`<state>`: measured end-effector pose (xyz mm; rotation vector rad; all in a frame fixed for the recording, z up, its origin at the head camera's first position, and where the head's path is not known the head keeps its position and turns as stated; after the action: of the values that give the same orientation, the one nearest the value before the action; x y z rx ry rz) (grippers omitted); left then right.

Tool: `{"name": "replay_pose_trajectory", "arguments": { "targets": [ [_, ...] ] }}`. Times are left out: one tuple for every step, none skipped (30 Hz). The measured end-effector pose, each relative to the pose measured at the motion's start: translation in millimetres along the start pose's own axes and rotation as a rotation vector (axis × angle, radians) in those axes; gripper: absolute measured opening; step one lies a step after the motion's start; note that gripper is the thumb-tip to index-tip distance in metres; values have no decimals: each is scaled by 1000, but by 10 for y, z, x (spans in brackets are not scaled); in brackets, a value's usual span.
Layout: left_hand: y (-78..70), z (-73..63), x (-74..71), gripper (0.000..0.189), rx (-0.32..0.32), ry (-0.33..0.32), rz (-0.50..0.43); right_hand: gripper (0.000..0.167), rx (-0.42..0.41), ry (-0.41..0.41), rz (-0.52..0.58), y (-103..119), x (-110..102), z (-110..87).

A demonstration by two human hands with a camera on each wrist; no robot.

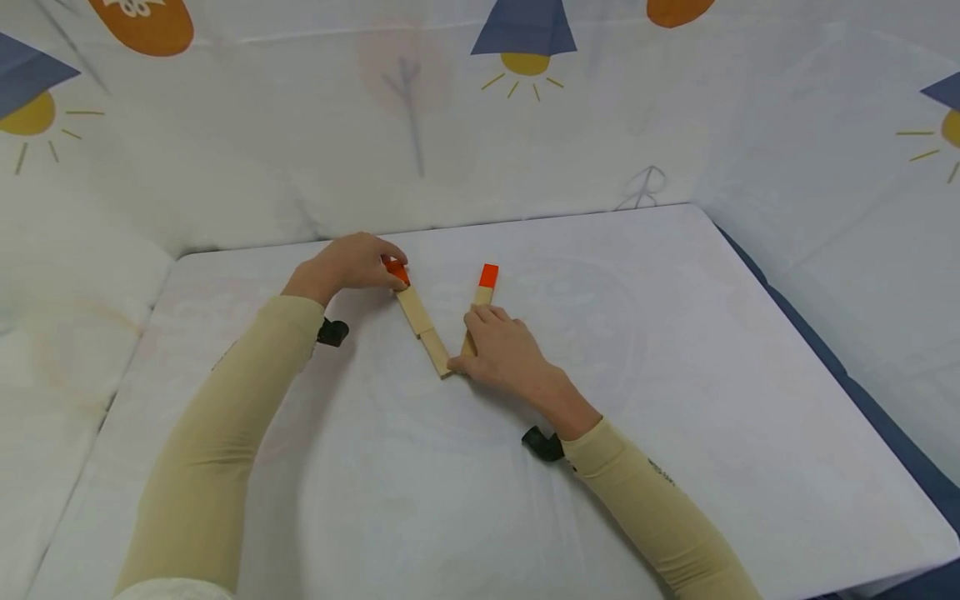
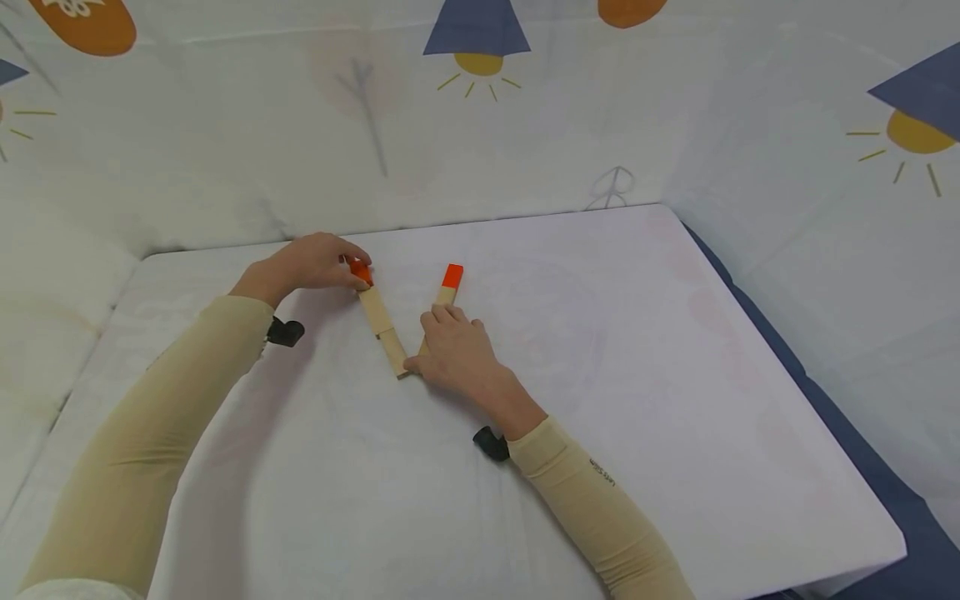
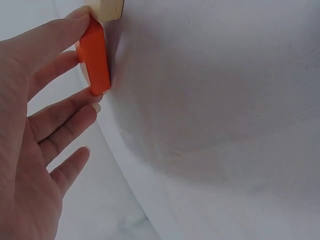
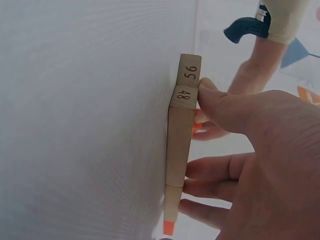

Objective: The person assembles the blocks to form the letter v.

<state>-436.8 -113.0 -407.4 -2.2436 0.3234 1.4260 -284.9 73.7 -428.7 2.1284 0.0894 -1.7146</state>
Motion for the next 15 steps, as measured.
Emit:
{"name": "replay_pose_trajectory", "arguments": {
  "targets": [
    [0,0,2,51,5,0,2,54,-1,1,-2,3,-2,-1],
    [1,0,4,51,8,-1,2,55,-2,3,-4,5,-2,-2],
    [4,3,8,51,9,-1,2,55,-2,5,-7,7,-2,-3],
    [7,6,12,52,10,-2,3,55,-3,6,-9,9,-3,-4],
    [9,9,16,52,12,0,3,56,-4,7,-12,12,-2,-4],
    [12,12,21,52,11,1,3,56,-5,8,-13,12,1,-4],
    [16,16,23,52,13,0,4,56,-5,9,-16,12,4,-3],
    [18,22,26,53,15,-1,5,56,-4,9,-18,12,6,-3],
    [22,29,31,53,16,-3,9,56,-5,9,-19,12,8,-2],
    [23,30,33,53,18,-4,9,56,-5,9,-21,12,10,-2],
    [21,27,33,53,19,-5,8,56,-4,10,-22,11,12,-1],
    [22,27,36,53,22,-7,7,56,-3,9,-23,11,12,-1],
    [19,25,36,53,27,-10,7,55,-2,9,-23,11,11,-2],
    [14,19,36,53,31,-12,7,56,-2,9,-22,12,10,-3],
    [9,11,33,52,34,-14,6,56,-1,10,-23,13,9,-3]
  ]
}}
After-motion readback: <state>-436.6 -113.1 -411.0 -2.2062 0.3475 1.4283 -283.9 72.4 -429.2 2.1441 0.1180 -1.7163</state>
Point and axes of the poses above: each hand's wrist, its own z-axis towards the middle knuckle, its own x-axis out of the palm, y = z × x, the point moved 7 cm from there along z, towards the middle knuckle, and after that the axes turned 5 degrees about y, right-handed, at the moved point
